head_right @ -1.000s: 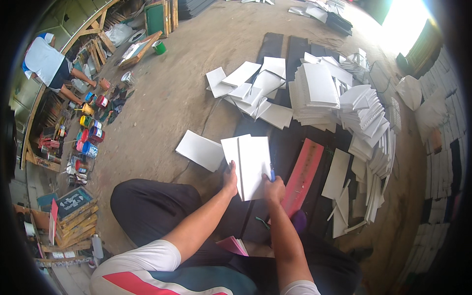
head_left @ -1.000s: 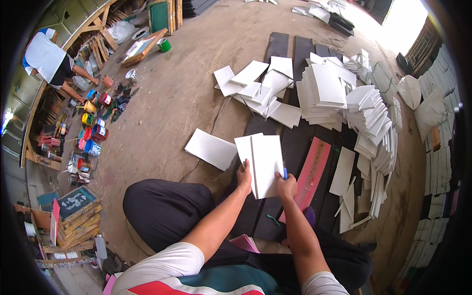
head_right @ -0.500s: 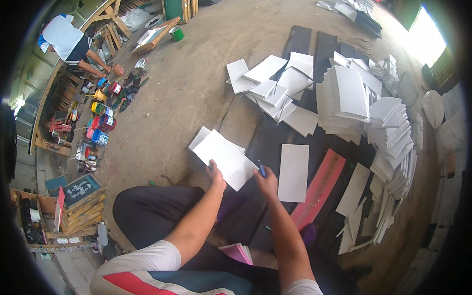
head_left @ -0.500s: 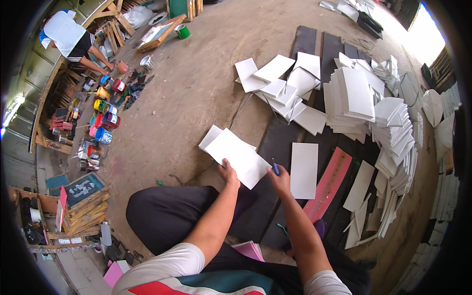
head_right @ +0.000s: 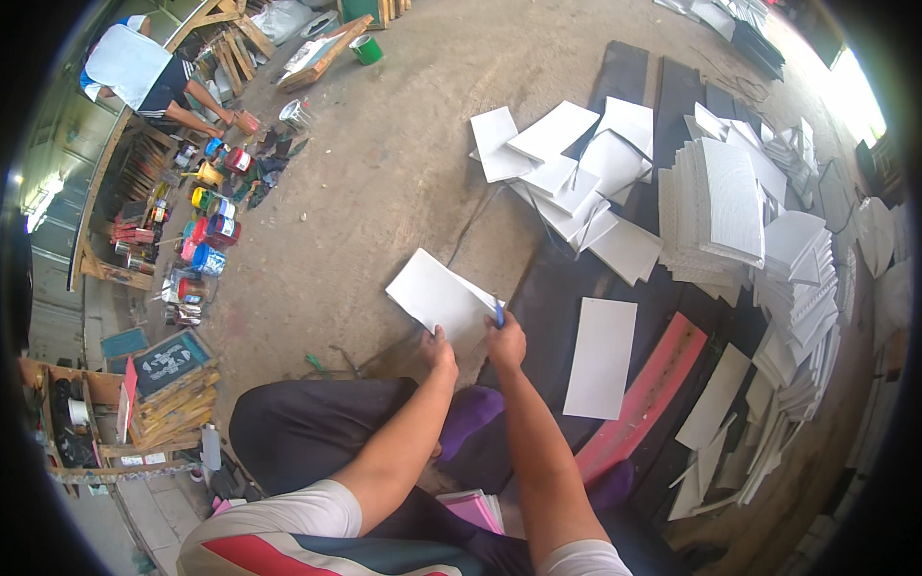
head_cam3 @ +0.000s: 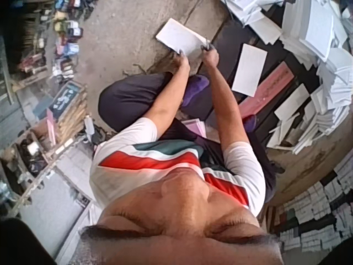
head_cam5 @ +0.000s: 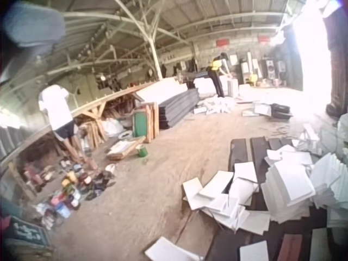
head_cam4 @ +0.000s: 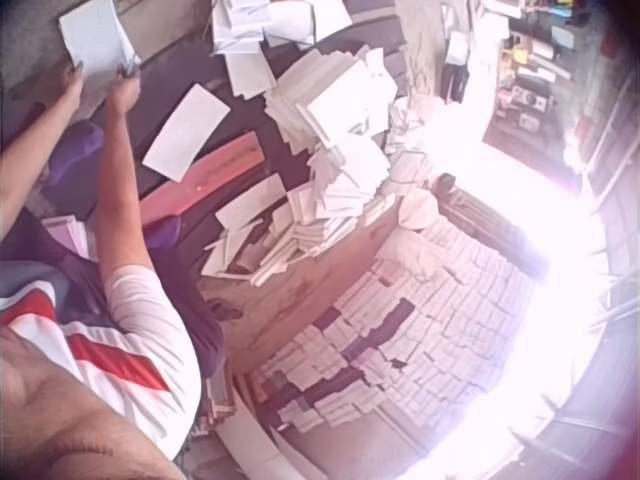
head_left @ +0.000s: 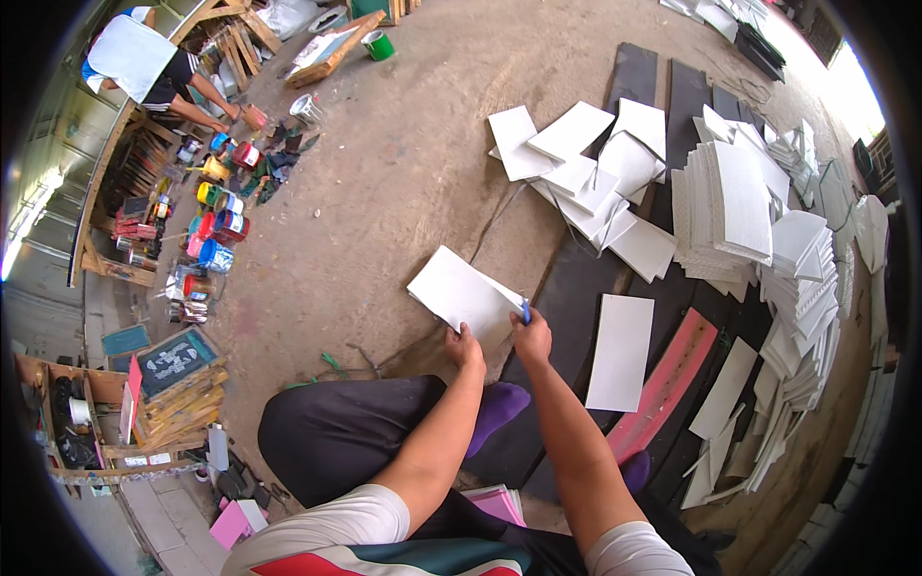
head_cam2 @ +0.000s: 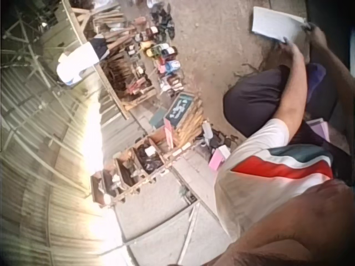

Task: The person sits on the floor and uses a utility knife to cut white foam sheets into smaller rectangular pieces. They repeatedly pick up sheets, align them, score the material, and separate the cut sections, stacking the finished pieces nearby.

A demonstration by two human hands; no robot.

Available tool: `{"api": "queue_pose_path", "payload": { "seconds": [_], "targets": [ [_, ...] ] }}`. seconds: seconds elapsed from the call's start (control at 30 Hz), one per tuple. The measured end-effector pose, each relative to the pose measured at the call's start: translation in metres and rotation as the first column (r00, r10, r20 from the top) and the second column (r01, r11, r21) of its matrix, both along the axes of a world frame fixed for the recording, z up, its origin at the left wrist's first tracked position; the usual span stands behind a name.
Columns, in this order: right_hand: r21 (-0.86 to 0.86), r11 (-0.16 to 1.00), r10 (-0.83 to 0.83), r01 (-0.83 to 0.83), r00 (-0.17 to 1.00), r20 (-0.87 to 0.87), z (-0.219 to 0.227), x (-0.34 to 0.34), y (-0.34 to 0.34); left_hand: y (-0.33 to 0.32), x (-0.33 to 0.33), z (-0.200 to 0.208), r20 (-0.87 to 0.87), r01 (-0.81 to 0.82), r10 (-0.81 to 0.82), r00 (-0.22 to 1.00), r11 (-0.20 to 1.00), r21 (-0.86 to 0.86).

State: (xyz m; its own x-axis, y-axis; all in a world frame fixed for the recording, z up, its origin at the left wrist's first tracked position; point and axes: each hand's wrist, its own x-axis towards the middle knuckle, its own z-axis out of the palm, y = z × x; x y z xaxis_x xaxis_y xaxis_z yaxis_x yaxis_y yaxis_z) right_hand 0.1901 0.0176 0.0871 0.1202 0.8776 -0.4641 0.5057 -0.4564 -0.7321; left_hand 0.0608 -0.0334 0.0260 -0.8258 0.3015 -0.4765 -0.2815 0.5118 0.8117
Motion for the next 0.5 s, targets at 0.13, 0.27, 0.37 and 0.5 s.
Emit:
{"api": "queue_pose_path", "payload": {
  "seconds": [0.13, 0.27, 0.37, 0.5],
  "targets": [
    [0.131, 0.991, 0.016, -0.041, 0.981, 0.191, 0.018, 0.026, 0.008, 0.002, 0.011, -0.025, -0.461, 0.028, -0.136, 0.877, 0.972, -0.233],
    [0.463, 0.877, -0.269, 0.13, 0.93, 0.249, 0.026, 0.123, 0.057, 0.021, 0.054, 0.004, -0.568, 0.19, -0.323, 0.757, 0.94, -0.282],
    [0.579, 0.771, -0.515, 0.265, 0.794, 0.322, 0.065, 0.214, 0.111, 0.035, 0.082, 0.024, -0.584, 0.292, -0.362, 0.726, 0.932, -0.215],
    [0.687, 0.669, -0.695, 0.282, 0.566, 0.444, 0.111, 0.313, 0.171, 0.037, 0.103, 0.026, -0.614, 0.434, -0.426, 0.664, 0.889, -0.147]
  ]
}}
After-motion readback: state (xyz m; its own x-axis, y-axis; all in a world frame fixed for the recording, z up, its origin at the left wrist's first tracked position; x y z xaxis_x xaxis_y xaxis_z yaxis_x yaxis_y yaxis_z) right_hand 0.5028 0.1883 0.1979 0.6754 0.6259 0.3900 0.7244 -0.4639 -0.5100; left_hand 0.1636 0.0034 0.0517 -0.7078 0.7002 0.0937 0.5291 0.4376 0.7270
